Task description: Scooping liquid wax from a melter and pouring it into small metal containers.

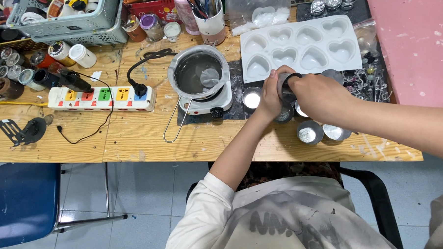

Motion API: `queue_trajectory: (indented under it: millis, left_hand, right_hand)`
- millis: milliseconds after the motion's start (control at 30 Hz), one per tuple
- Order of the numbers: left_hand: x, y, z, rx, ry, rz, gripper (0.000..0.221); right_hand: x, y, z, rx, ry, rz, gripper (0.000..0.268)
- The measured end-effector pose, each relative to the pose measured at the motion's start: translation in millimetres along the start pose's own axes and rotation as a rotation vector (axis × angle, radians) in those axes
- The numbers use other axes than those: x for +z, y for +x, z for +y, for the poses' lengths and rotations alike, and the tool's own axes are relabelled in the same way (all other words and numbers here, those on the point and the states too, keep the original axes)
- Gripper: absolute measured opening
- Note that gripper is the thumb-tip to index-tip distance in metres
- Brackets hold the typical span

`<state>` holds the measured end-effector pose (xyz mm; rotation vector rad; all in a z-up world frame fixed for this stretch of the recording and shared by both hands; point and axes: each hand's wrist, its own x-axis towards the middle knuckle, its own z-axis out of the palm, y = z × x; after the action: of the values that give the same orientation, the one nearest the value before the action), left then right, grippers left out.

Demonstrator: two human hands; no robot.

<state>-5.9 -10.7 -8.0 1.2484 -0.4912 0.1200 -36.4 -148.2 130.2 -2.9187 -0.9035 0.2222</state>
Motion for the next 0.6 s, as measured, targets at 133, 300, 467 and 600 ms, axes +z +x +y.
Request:
queue_trajectory:
  millis: [133, 300, 467, 600]
  left_hand:
    - [-5.2, -4.6, 3.2, -0.017, 0.243, 0.076, 0.066]
    - [-4.1, -4.7, 29.0, 0.179, 0.710, 0.074, 0.062]
    - [-9.3, 1.7, -14.0, 0.066, 0.188, 0.064, 0.061]
    - [-8.3, 7.4, -12.6, -0.182, -0.283, 0.160, 0.057]
  right_hand:
    - [11.7, 4.3, 9.9, 0.053, 0.092, -0.020, 0.017]
    - [23.2, 1.3, 13.1, 0.109, 0.275, -0.084, 0.019]
    - [17.2, 5.8, 18.3, 0.030, 0.260, 0.035, 0.021]
    - [11.2, 28.2, 32.6, 0.114, 0.498, -0.141, 0.030]
